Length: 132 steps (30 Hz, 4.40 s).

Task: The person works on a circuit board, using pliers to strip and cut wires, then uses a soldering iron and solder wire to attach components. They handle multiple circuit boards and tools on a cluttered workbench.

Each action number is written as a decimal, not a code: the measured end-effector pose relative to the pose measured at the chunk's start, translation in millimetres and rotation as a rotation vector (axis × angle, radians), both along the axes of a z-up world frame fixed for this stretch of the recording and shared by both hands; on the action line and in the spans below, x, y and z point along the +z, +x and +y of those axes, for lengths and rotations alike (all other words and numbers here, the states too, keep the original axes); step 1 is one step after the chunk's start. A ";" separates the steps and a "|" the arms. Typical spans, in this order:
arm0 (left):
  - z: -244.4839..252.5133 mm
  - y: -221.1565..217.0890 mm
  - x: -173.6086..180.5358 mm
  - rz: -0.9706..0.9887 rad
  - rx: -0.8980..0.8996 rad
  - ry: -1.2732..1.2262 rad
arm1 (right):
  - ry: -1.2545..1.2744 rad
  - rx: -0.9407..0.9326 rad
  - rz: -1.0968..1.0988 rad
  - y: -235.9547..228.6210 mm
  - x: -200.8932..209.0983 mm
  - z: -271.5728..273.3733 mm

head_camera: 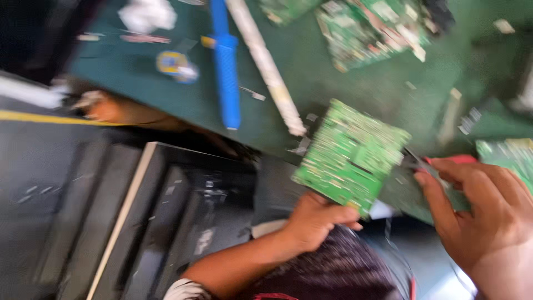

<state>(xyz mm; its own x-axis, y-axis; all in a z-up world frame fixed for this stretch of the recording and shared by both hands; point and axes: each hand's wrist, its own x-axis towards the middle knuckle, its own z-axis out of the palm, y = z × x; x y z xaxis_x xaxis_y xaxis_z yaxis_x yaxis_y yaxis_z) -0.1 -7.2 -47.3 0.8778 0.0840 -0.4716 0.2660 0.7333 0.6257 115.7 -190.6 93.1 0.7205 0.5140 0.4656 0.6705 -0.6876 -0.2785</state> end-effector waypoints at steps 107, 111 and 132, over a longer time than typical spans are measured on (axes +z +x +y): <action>1.5 2.0 -16.3 -0.028 -0.079 0.198 | -0.048 0.415 0.908 110.5 25.5 58.0; 0.5 5.2 -8.0 -0.049 -0.048 0.158 | -0.103 0.545 0.647 109.3 27.8 59.9; -0.6 9.2 2.1 -0.119 -0.077 0.089 | -0.503 0.623 0.585 84.6 56.4 79.6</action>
